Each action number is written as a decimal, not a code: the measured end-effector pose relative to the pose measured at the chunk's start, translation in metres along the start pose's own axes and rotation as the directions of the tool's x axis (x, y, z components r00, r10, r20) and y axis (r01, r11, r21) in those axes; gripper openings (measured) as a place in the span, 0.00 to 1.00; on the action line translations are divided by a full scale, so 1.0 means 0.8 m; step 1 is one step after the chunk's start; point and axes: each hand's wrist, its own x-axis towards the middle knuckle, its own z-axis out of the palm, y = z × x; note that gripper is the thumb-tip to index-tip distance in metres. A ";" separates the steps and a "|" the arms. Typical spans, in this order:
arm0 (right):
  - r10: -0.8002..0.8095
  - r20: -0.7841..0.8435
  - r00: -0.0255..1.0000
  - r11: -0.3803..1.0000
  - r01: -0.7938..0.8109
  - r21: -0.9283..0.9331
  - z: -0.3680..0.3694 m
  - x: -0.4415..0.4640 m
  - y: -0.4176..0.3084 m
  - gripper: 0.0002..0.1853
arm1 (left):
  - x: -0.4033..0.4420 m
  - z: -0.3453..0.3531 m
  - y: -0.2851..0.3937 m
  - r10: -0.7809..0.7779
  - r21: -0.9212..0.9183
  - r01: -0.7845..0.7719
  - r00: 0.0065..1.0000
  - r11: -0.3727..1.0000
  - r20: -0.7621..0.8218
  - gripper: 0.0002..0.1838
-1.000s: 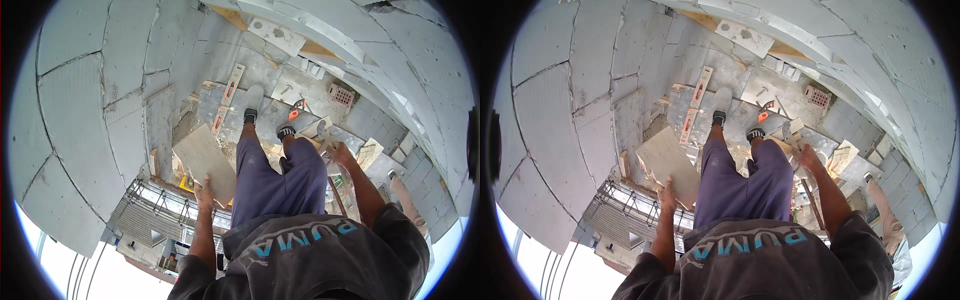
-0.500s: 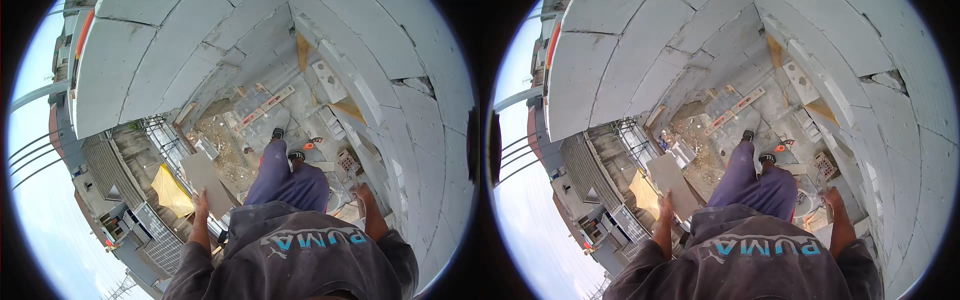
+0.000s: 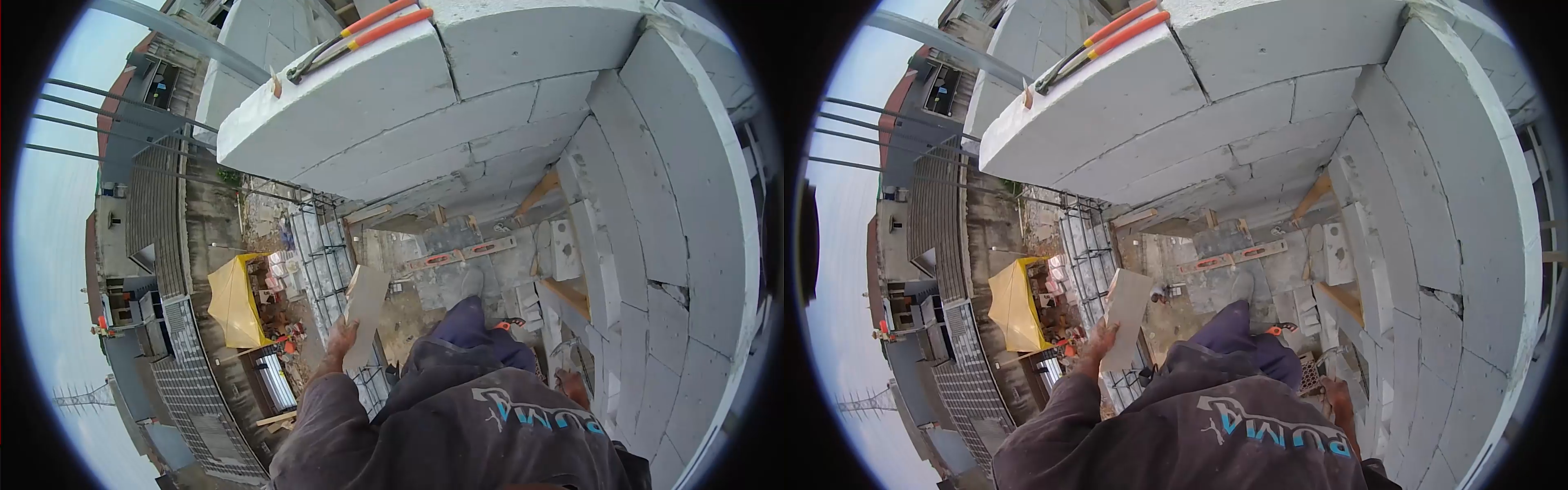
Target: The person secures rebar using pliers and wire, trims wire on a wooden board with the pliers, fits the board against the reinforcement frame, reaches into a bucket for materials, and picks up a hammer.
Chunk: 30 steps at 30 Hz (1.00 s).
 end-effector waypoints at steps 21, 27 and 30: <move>-0.324 0.146 0.935 0.829 0.355 -0.432 -0.008 -0.021 -0.253 0.12 | -0.133 0.126 0.002 -0.082 -0.373 0.086 0.996 0.924 0.028 0.29; -0.255 0.162 0.953 0.853 0.301 -0.427 -0.041 0.028 -0.196 0.12 | -0.185 0.178 -0.036 -0.156 -0.375 0.160 0.987 0.913 0.042 0.33; -0.293 0.212 0.932 0.769 0.361 -0.527 -0.044 0.034 -0.176 0.12 | -0.197 0.212 -0.066 -0.180 -0.309 0.171 0.984 0.936 0.000 0.35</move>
